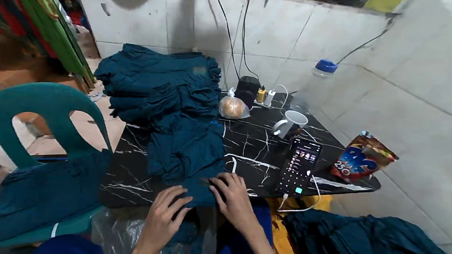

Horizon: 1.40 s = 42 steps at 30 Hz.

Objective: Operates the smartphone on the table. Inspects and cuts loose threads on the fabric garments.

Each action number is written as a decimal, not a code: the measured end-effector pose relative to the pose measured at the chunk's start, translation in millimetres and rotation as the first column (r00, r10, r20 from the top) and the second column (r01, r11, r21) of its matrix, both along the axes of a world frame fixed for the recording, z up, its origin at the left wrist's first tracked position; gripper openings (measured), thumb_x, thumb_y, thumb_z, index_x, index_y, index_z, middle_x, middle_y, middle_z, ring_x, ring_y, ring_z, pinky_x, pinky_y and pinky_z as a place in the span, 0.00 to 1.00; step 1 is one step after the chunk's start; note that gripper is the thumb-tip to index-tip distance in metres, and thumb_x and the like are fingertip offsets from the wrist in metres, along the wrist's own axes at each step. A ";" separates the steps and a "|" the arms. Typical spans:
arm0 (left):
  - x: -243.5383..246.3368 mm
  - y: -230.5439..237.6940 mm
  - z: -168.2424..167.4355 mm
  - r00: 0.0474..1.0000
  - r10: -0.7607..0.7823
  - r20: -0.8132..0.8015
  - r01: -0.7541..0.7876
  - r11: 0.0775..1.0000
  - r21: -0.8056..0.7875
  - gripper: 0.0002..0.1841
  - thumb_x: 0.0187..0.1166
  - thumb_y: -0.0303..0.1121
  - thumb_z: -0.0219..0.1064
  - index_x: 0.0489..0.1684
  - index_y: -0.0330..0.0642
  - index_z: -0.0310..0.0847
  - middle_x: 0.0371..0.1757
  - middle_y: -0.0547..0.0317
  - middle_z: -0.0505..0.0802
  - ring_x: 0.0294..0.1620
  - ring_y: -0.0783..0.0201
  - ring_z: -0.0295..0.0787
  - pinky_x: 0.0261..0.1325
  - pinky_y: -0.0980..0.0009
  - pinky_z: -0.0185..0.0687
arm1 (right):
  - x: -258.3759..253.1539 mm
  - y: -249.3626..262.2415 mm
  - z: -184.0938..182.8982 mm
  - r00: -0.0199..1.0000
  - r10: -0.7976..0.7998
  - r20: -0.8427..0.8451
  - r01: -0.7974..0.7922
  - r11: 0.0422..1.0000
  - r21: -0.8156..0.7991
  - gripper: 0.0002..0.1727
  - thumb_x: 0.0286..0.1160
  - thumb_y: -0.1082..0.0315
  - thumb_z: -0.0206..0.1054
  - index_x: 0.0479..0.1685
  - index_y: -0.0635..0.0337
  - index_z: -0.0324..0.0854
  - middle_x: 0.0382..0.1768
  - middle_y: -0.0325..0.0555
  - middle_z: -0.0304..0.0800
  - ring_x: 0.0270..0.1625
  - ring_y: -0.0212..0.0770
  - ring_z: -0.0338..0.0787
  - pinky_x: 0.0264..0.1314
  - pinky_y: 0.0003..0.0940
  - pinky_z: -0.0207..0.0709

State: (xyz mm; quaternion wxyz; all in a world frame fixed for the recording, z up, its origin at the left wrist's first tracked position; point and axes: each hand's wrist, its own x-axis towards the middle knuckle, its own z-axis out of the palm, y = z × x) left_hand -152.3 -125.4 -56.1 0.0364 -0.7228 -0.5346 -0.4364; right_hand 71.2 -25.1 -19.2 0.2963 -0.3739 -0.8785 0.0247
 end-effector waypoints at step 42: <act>34.4 -13.8 20.9 0.951 0.201 0.235 -0.199 0.979 -0.033 0.09 0.76 0.32 0.70 0.47 0.46 0.95 0.45 0.66 0.98 0.48 0.70 0.93 0.60 0.74 0.86 | -28.5 -1.4 18.2 0.847 0.092 -0.523 -0.454 0.636 -0.624 0.11 0.81 0.63 0.68 0.48 0.62 0.88 0.41 0.43 0.91 0.44 0.30 0.89 0.53 0.28 0.83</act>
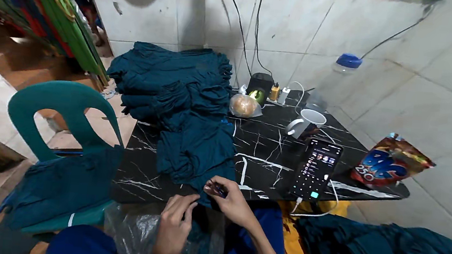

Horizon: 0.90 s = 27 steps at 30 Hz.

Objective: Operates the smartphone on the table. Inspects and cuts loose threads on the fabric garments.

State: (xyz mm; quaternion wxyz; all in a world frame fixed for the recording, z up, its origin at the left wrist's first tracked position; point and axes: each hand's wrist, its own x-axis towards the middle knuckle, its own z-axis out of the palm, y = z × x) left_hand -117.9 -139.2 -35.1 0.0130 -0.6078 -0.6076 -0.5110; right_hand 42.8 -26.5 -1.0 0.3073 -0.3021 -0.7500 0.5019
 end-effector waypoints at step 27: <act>-0.9 15.8 13.7 0.998 0.019 -0.063 -0.023 0.998 -0.062 0.10 0.80 0.43 0.70 0.39 0.51 0.95 0.51 0.65 0.94 0.56 0.65 0.89 0.61 0.66 0.86 | -4.2 4.1 0.0 0.999 -0.017 -0.029 0.015 0.996 -0.084 0.08 0.78 0.63 0.72 0.41 0.58 0.89 0.34 0.39 0.92 0.38 0.30 0.89 0.45 0.27 0.83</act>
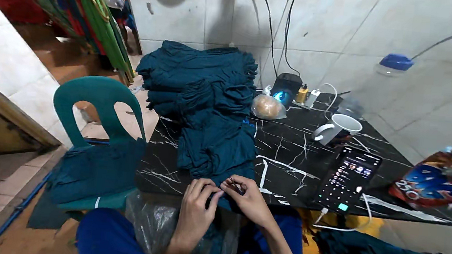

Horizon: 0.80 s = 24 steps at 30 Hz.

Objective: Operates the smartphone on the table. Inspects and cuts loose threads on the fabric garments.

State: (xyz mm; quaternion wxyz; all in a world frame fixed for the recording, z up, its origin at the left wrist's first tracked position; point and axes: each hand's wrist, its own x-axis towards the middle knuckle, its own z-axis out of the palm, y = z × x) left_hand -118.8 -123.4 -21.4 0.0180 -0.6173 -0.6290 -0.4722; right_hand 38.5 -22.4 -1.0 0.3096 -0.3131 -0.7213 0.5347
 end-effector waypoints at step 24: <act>-13.8 -21.2 -0.4 0.993 -0.115 -0.031 0.112 0.991 -0.076 0.08 0.79 0.33 0.68 0.39 0.43 0.94 0.43 0.61 0.96 0.49 0.68 0.94 0.59 0.73 0.90 | 0.9 -5.6 1.2 0.994 -0.027 0.102 0.026 0.999 0.020 0.13 0.79 0.58 0.71 0.45 0.59 0.88 0.35 0.41 0.90 0.39 0.31 0.88 0.47 0.30 0.83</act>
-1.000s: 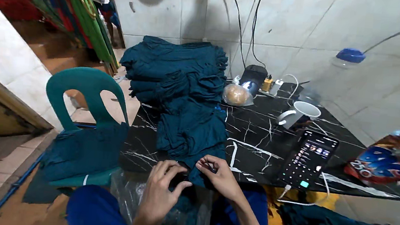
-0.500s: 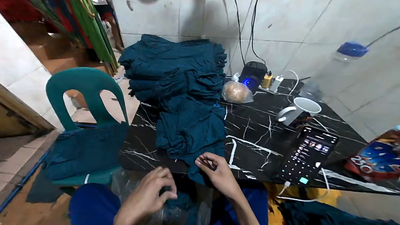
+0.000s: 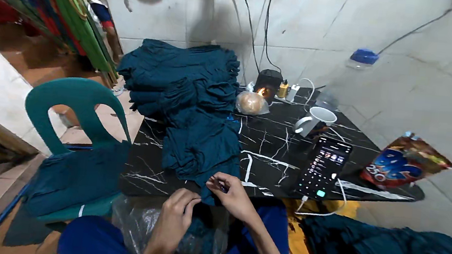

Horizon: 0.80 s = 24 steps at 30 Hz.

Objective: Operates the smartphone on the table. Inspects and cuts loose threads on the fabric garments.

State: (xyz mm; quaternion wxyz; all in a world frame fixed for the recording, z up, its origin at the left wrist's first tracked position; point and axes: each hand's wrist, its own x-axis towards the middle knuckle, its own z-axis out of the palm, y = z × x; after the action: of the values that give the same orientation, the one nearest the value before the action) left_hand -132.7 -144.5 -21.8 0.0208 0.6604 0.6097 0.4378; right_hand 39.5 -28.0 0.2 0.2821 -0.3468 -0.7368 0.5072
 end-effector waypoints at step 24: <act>-9.2 -23.6 -10.7 0.875 -0.289 0.389 0.291 0.955 0.054 0.10 0.86 0.31 0.62 0.43 0.34 0.87 0.68 0.47 0.91 0.67 0.61 0.90 0.70 0.67 0.87 | 13.5 -44.6 3.2 0.953 -0.073 0.295 -0.140 0.757 0.638 0.23 0.84 0.42 0.62 0.50 0.54 0.86 0.32 0.41 0.91 0.31 0.42 0.92 0.32 0.45 0.86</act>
State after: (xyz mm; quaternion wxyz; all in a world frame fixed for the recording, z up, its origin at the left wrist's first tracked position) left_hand -141.8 -168.2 -32.5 0.2097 0.6431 0.4887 0.5511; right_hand 53.0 -72.6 3.5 0.2597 -0.2867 -0.9073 0.1648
